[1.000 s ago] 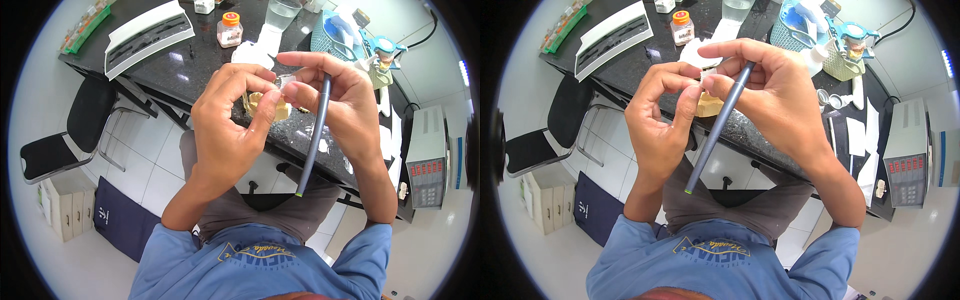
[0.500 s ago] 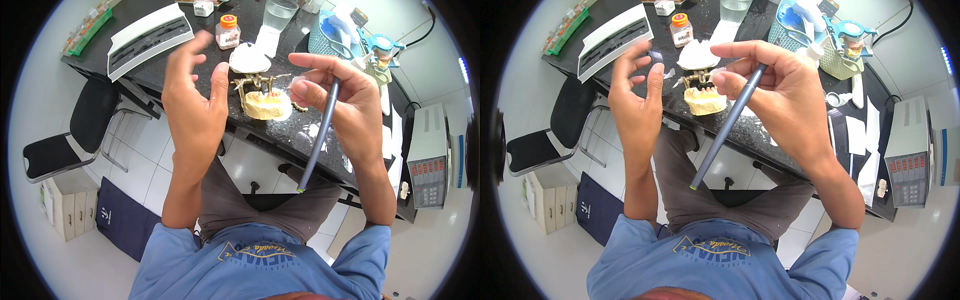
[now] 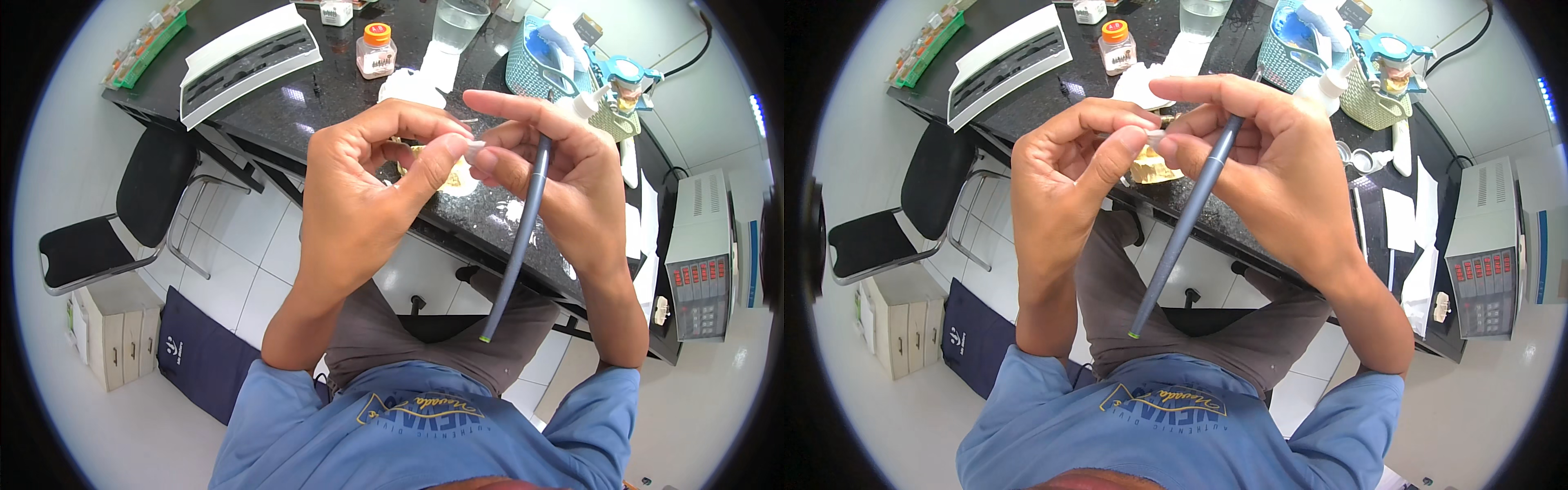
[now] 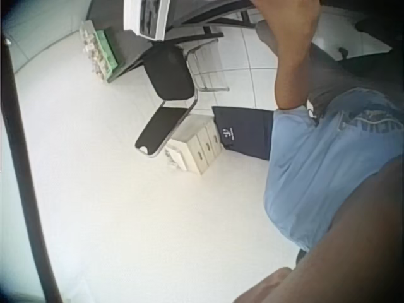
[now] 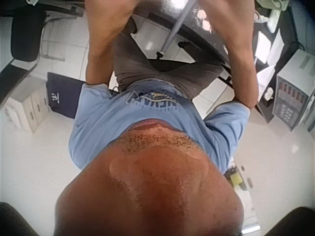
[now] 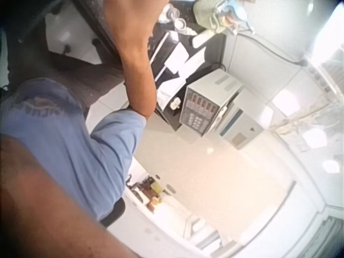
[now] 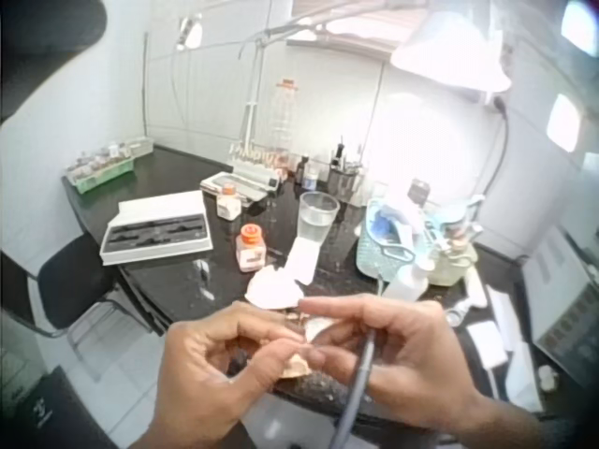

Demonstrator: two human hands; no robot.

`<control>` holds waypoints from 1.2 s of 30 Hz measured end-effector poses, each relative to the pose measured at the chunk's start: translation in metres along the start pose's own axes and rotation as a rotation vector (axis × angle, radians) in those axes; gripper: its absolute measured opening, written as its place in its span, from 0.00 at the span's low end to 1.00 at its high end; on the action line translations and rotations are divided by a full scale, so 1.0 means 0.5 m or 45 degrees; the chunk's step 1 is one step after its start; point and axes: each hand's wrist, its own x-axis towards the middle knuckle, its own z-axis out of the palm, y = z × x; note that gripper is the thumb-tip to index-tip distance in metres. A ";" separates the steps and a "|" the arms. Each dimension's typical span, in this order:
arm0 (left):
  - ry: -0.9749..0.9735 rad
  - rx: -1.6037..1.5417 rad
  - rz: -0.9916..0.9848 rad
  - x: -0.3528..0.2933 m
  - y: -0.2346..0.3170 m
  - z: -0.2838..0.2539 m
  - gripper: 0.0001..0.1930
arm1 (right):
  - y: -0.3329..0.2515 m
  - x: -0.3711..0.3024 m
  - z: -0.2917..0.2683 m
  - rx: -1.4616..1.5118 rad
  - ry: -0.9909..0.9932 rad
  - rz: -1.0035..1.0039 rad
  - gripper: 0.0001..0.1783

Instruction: The person applies a liquid and powder mixture to the surface of a dental bridge using a small brush, then wipes the bridge with a cloth and replaces it onto a dental model.

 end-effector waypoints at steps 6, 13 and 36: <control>0.000 0.009 -0.126 -0.006 0.018 0.006 0.05 | 0.000 -0.013 -0.002 0.029 0.011 -0.013 0.23; -0.035 -0.058 -0.160 -0.010 0.022 0.014 0.07 | 0.003 -0.017 0.002 0.021 -0.010 -0.042 0.23; 0.008 -0.023 -0.075 -0.015 0.007 0.026 0.04 | 0.011 -0.025 -0.003 0.149 0.049 -0.117 0.23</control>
